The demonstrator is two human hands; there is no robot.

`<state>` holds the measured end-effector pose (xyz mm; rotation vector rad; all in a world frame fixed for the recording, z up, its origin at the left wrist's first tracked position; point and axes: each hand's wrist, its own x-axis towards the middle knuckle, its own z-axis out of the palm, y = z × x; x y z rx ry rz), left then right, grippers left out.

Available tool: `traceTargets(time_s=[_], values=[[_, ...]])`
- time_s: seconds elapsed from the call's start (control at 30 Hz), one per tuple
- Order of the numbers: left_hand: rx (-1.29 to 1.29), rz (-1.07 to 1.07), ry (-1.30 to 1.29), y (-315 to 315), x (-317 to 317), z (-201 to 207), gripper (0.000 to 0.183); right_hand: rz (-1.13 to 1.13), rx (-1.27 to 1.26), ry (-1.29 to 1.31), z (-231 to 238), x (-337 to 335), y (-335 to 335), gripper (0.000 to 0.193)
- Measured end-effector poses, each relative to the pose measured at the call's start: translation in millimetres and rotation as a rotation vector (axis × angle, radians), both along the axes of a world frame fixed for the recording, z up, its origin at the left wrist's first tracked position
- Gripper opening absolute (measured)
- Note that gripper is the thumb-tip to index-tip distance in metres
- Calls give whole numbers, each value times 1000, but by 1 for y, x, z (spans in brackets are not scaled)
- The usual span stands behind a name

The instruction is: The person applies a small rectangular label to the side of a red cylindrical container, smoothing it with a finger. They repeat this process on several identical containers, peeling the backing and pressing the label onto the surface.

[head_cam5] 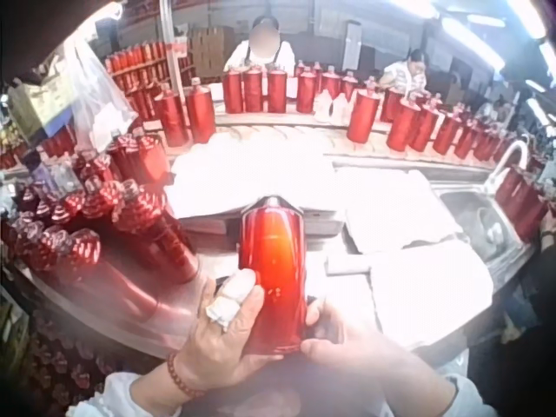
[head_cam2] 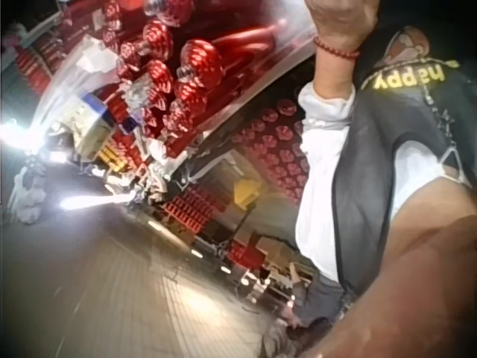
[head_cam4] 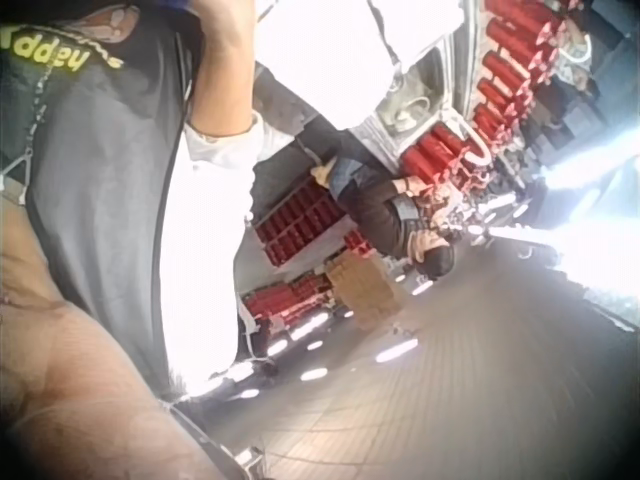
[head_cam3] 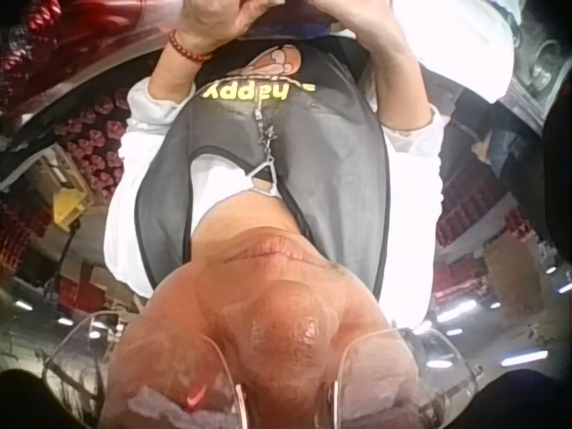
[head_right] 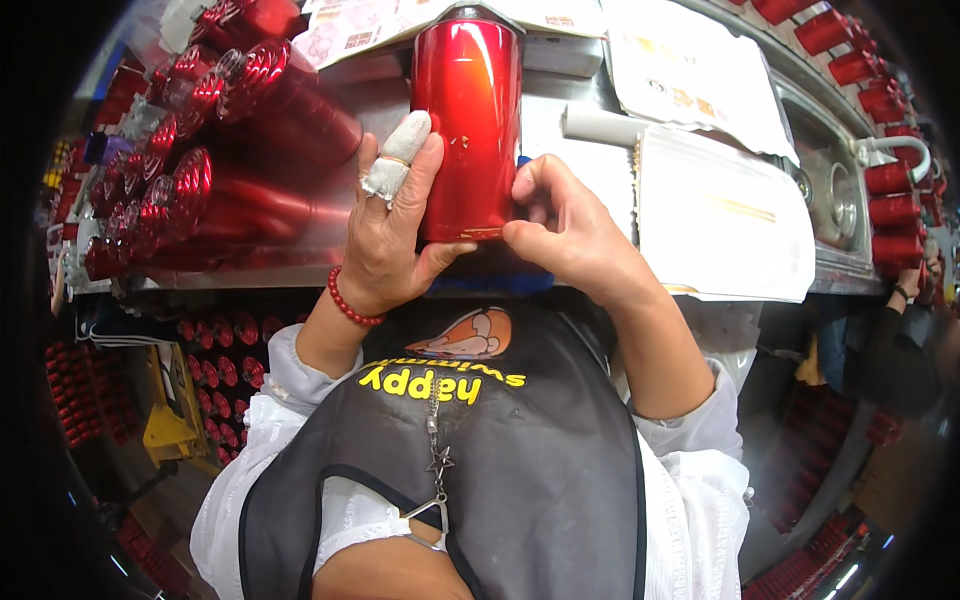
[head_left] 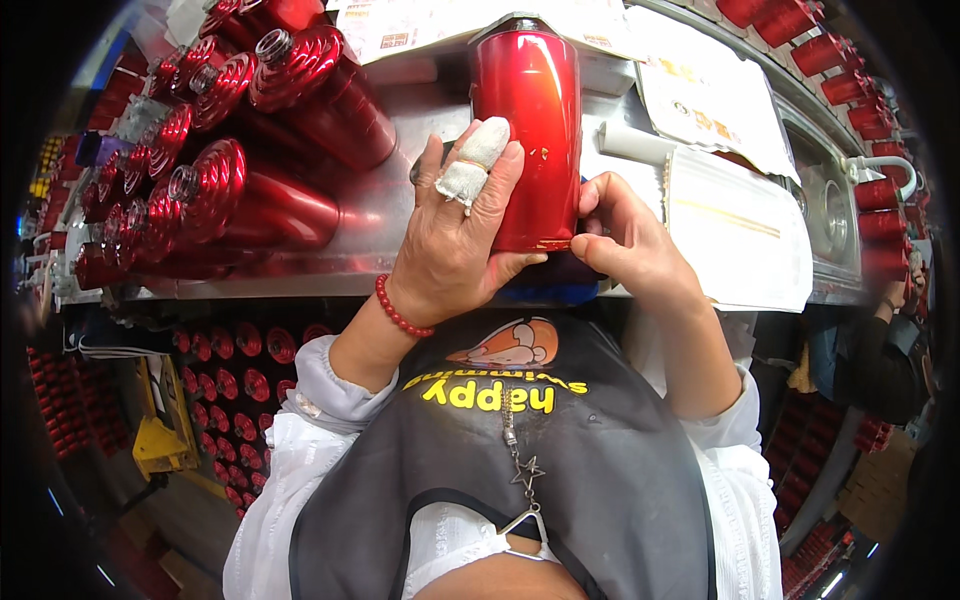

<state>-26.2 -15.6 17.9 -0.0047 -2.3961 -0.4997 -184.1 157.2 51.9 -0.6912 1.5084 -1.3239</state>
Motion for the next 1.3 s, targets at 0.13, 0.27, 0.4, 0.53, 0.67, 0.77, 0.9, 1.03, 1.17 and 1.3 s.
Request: traceTargets(time_s=[0.13,0.27,0.4,0.53,0.67,0.77,0.9,1.03,1.17,1.3], values=[[3,-3,3,-2,1,0,91,18,24,49,4,3,-3,32],[3,-13,13,-2,1,-2,90,7,-23,32,-9,-2,1,31],[36,-22,24,-4,2,-5,90,23,10,4,3,-1,-2,32],[41,-19,16,-3,2,-6,91,10,-52,-22,-12,-4,1,34],[-6,40,-53,3,4,9,91,27,-45,-13,-1,-2,0,34],[-142,88,-155,12,-2,25,93,24,-26,-29,-3,-2,0,33],[-84,83,-20,8,-3,5,87,38,-77,-82,-3,-4,2,32],[-71,71,4,6,-1,0,88,25,-23,-1,5,0,-4,30],[-44,72,27,7,-2,-1,90,31,-9,25,-7,-6,0,31],[-18,69,35,6,-1,-3,93,19,69,55,6,-2,-6,32]])
